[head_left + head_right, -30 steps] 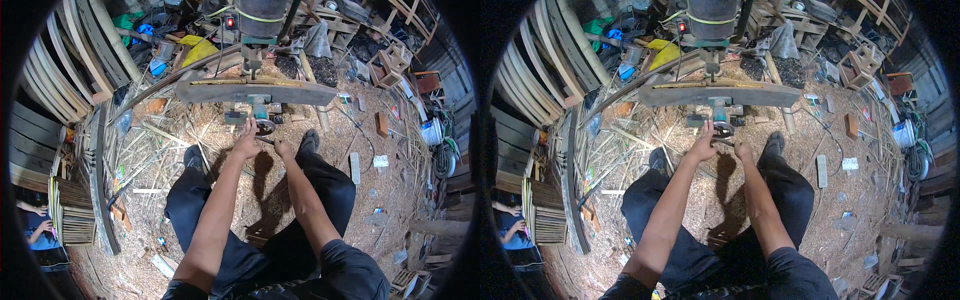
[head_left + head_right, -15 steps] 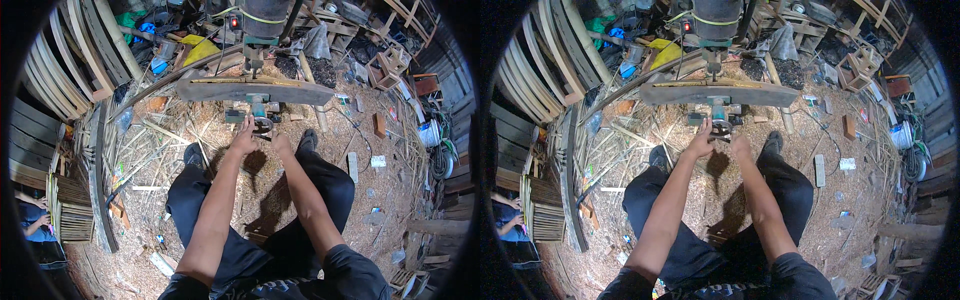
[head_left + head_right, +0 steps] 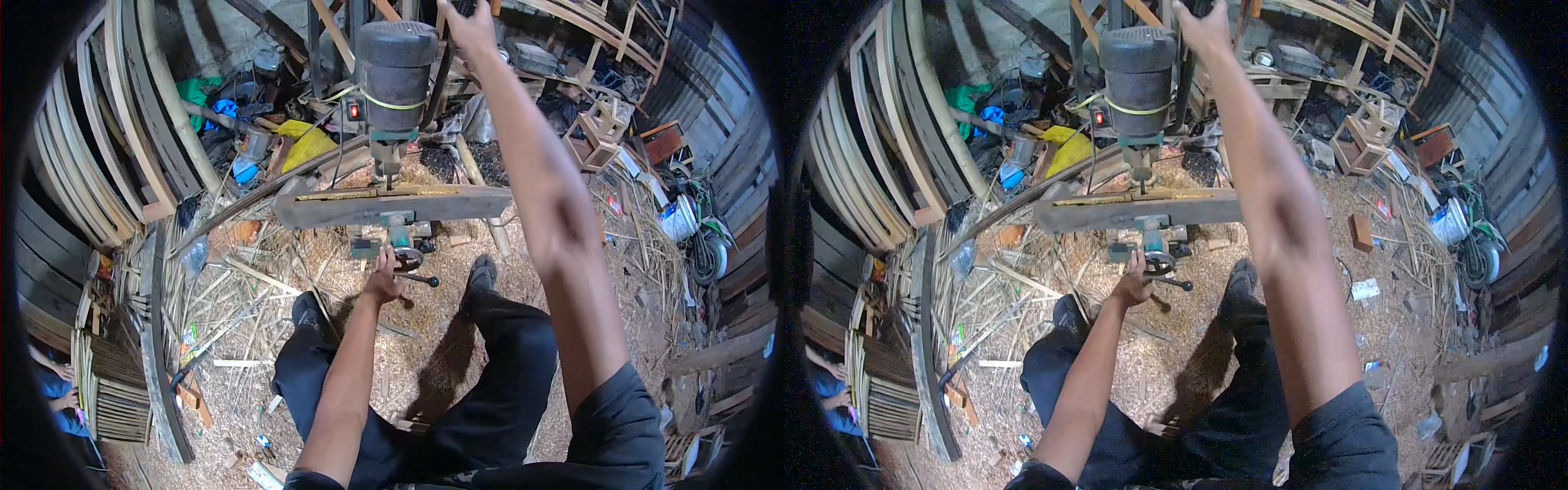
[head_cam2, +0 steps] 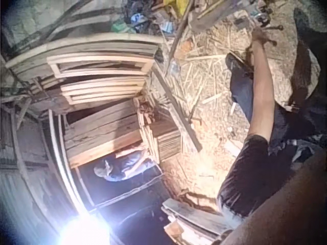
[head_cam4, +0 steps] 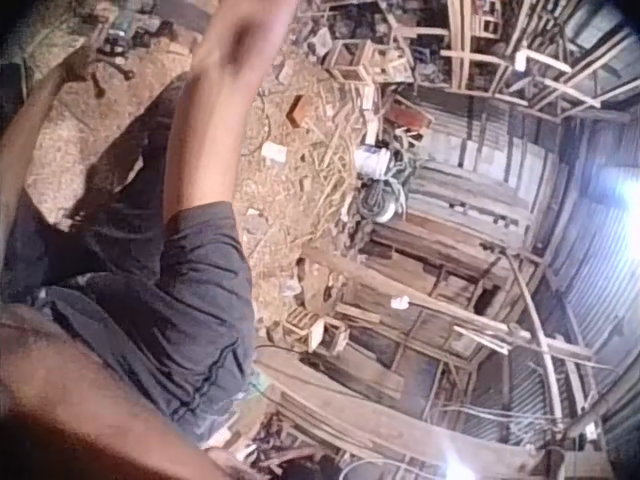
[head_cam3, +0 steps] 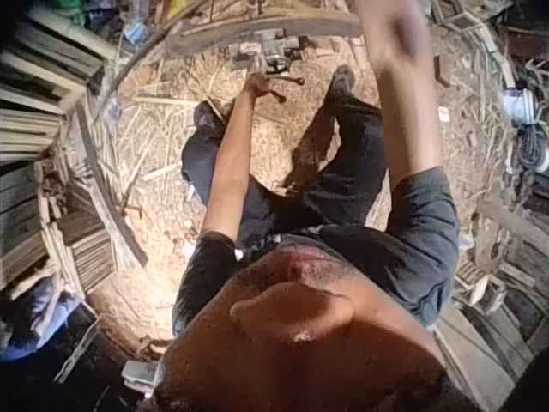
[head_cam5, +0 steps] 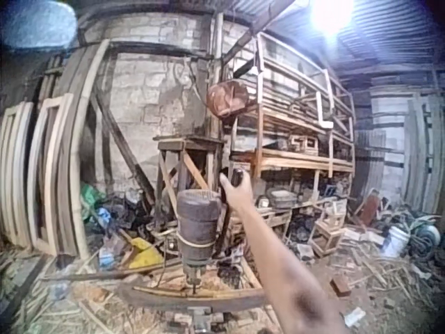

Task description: Adjusting the components and alignment of a wood planing or jointer machine in a workshop.

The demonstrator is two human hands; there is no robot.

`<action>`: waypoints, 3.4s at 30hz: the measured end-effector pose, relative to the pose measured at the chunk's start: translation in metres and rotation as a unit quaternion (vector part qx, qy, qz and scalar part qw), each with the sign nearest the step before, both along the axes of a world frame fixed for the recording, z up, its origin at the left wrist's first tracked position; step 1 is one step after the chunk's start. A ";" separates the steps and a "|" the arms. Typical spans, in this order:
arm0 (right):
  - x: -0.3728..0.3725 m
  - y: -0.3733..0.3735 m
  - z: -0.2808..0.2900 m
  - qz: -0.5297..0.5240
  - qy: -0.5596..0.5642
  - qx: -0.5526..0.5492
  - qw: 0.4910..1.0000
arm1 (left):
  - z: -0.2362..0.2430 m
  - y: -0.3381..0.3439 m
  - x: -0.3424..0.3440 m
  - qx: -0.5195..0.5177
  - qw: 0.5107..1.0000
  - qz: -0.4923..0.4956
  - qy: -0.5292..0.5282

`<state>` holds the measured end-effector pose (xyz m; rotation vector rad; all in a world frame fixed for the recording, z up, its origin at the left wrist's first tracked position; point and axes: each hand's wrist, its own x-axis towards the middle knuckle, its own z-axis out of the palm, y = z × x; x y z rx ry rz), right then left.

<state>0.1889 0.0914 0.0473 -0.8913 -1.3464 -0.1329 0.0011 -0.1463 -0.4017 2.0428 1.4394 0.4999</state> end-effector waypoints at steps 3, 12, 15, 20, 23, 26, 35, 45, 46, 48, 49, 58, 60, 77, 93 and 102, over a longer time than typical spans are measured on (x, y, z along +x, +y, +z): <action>-0.024 -0.018 0.033 0.155 0.122 -0.220 0.955 | 0.022 0.004 -0.026 0.042 0.997 -0.004 -0.063; -0.007 0.010 0.005 0.223 0.206 -0.230 0.925 | 0.132 0.016 -0.011 0.140 0.980 0.112 -0.087; -0.002 0.008 -0.014 0.259 0.215 -0.210 0.918 | 0.135 0.013 -0.013 0.148 0.979 0.110 -0.089; 0.028 -0.044 -0.087 0.360 0.203 -0.150 0.898 | 0.139 0.003 0.001 0.082 0.986 0.105 -0.104; -0.012 -0.145 -0.128 0.327 0.187 -0.069 0.924 | 0.120 -0.006 -0.013 0.083 0.990 0.096 -0.068; -0.004 -0.202 -0.196 0.284 0.148 -0.081 0.944 | 0.115 -0.008 -0.001 0.101 0.991 0.075 -0.047; 0.006 -0.278 -0.281 0.209 -0.078 -0.146 0.964 | 0.097 -0.006 -0.006 0.030 0.994 0.104 -0.033; -0.008 -0.203 -0.068 0.056 -0.310 -0.637 0.704 | 0.034 -0.001 -0.006 -0.017 0.996 0.079 -0.026; -0.015 -0.201 -0.065 0.007 -0.420 -0.595 0.685 | 0.027 0.002 -0.011 -0.010 0.997 0.072 -0.021; -0.011 -0.200 -0.090 -0.017 -0.406 -0.541 0.737 | 0.015 0.008 -0.020 0.009 0.998 0.068 0.011; -0.010 -0.202 -0.101 -0.049 -0.384 -0.480 0.787 | 0.013 0.010 -0.022 0.005 0.997 0.075 0.008; -0.033 -0.267 -0.353 -0.116 -0.173 -0.332 0.920 | 0.037 0.000 -0.005 -0.069 0.987 0.136 -0.041; -0.029 -0.261 -0.382 -0.141 -0.167 -0.280 0.935 | 0.044 0.000 0.002 -0.075 0.986 0.138 -0.047; -0.041 -0.246 -0.439 -0.059 -0.106 -0.313 0.942 | 0.052 -0.004 -0.006 -0.153 0.981 0.114 -0.035; -0.075 -0.204 -0.021 0.168 0.223 -0.009 0.960 | -0.098 0.052 -0.107 0.287 0.936 0.098 0.181; 0.083 -0.202 -0.340 0.149 -0.138 -0.622 0.756 | 0.031 0.006 0.009 -0.105 0.990 0.099 -0.009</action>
